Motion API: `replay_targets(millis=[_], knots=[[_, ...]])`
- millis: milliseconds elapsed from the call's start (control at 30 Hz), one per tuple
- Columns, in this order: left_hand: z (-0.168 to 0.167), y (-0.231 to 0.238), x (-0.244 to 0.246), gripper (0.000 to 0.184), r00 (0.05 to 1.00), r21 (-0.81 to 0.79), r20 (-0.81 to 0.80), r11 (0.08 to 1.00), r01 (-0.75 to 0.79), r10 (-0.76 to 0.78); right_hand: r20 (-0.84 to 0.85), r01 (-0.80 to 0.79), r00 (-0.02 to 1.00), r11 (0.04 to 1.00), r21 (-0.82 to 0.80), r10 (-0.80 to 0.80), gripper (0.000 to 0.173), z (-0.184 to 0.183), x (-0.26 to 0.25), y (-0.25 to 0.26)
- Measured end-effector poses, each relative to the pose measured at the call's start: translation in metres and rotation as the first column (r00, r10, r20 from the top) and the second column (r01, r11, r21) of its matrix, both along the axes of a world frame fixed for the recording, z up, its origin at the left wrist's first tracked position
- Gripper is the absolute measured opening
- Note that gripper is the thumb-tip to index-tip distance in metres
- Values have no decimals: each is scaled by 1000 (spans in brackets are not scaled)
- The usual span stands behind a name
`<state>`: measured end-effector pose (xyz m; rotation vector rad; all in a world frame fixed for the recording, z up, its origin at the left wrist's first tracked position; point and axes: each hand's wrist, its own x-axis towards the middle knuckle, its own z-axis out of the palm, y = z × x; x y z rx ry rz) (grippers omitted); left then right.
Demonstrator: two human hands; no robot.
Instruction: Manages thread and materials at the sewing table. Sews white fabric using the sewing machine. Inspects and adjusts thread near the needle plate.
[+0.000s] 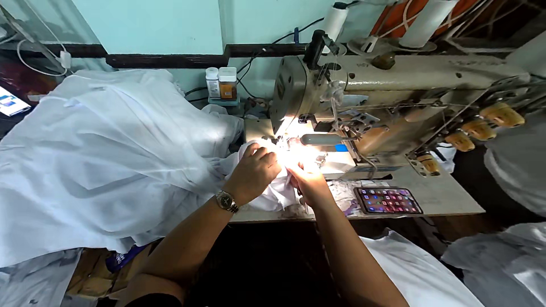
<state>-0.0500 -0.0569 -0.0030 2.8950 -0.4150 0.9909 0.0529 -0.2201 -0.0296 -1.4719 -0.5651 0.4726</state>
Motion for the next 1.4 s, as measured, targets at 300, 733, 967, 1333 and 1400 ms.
replay_targets(millis=[300,733,967,1333,1400], knots=[[6,16,0,12,998,-596,30,802,-21,48,-62,6,998,999,-36,-8,27,4,0,-1],[-4,4,4,11,986,-249,-170,967,-49,6,-79,17,997,999,-29,-20,25,2,0,1],[-10,-1,8,15,994,-134,-105,990,-34,20,-76,31,997,999,-43,-34,24,2,-1,1],[0,21,0,13,996,-360,-4,930,-80,84,-78,36,996,998,-51,-39,25,1,1,1],[0,13,-1,15,999,-215,-38,976,-22,14,-77,36,996,998,-52,-40,25,1,0,2]])
